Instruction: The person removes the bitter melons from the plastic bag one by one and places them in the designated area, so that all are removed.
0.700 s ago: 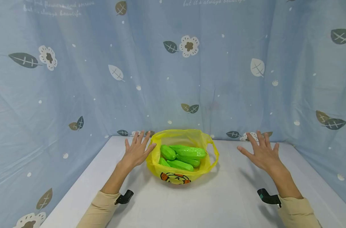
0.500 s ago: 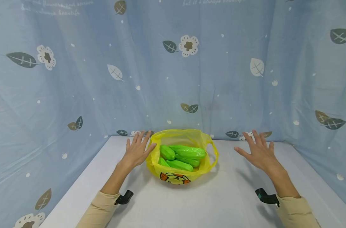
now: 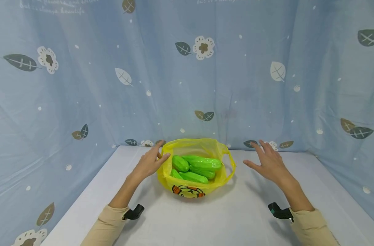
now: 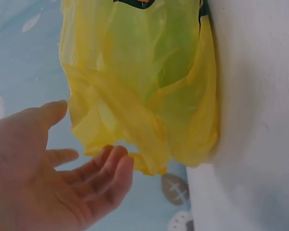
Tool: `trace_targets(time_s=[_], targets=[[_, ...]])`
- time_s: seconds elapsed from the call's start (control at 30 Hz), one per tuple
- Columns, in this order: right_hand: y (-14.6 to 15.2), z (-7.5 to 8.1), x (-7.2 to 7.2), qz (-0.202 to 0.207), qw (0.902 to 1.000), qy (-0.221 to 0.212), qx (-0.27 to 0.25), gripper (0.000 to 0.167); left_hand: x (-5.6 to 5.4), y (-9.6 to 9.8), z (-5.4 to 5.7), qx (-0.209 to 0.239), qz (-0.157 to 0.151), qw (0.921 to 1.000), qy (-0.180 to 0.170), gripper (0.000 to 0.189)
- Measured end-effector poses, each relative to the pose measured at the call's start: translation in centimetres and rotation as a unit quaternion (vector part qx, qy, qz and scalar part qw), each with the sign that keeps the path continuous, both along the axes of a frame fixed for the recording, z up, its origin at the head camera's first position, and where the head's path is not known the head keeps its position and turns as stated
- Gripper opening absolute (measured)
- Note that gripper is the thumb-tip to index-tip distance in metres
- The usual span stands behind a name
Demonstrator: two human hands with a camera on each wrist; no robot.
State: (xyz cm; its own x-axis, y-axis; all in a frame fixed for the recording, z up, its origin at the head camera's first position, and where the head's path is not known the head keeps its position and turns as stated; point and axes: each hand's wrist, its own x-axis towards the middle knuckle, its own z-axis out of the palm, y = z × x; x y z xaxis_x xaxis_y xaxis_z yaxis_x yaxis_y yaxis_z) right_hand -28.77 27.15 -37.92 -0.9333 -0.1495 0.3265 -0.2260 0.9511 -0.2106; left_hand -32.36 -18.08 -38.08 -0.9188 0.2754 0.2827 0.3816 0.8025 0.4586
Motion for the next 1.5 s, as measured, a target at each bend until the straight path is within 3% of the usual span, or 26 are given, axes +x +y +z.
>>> trace_targets(time_s=[0.2, 0.4, 0.67, 1.07, 1.5], targets=[[-1.1, -0.1, -0.2, 0.015, 0.9999, 0.001, -0.003, 0.084, -0.4, 0.0, -0.2, 0.074, -0.034, 0.9948, -0.061, 0.073], [-2.3, 0.2, 0.0, 0.057, 0.9974, -0.016, -0.042, 0.078, -0.6, -0.2, -0.7, 0.147, -0.065, 0.9798, -0.119, 0.071], [-3.9, 0.7, 0.1, 0.098, 0.9936, -0.01, -0.056, 0.074, -0.7, -0.3, -1.0, 0.183, -0.1, 0.9648, -0.161, 0.069], [-5.8, 0.8, -0.1, 0.133, 0.9883, -0.01, -0.074, 0.068, -0.6, 0.0, -1.6, 0.18, -0.13, 0.9628, -0.154, 0.05], [-8.1, 0.9, -0.3, 0.173, 0.982, -0.005, -0.075, 0.062, -0.5, -0.1, -1.3, 0.166, -0.144, 0.9636, -0.153, 0.045]])
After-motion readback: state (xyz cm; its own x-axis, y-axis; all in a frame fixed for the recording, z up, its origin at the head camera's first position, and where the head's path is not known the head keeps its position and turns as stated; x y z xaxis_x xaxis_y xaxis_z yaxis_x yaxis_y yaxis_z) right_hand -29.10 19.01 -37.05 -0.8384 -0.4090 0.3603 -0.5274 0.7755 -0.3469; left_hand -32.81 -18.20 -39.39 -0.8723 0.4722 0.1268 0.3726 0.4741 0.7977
